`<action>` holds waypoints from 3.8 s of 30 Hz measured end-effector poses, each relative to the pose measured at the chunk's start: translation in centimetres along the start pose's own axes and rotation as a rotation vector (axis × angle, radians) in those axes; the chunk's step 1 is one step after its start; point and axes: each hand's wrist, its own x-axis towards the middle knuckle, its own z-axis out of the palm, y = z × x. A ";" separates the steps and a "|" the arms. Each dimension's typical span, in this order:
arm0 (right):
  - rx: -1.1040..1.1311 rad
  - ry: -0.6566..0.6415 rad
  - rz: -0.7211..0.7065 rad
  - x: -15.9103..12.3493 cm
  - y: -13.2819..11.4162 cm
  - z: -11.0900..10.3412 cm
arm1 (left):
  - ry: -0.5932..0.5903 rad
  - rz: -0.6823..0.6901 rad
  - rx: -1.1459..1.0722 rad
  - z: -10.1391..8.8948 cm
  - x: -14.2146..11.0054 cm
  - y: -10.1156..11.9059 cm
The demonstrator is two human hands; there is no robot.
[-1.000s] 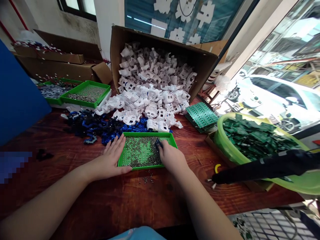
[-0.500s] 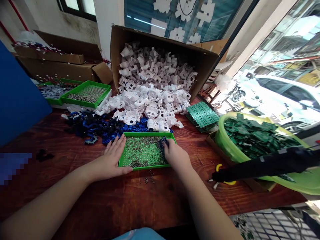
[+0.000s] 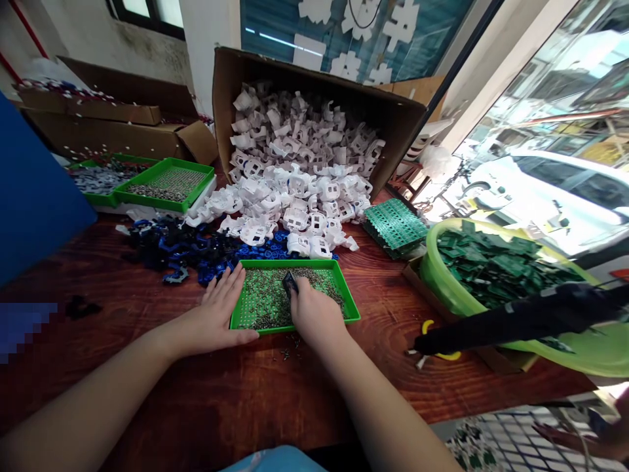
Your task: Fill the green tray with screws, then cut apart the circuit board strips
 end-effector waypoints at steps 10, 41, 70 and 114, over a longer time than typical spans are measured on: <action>0.000 -0.004 0.172 1.6 4.4 -0.1 | -0.002 0.009 -0.025 0.0 0.2 -0.1; 0.162 -0.064 -0.289 6.7 4.4 -1.2 | 0.016 0.014 -0.019 0.0 0.1 -0.1; 0.083 0.004 -0.389 7.5 3.0 -0.3 | -0.016 -0.015 -0.028 -0.3 0.1 0.2; 0.262 0.015 -0.218 1.6 -2.4 0.2 | 0.043 -0.038 -0.111 0.2 0.0 0.0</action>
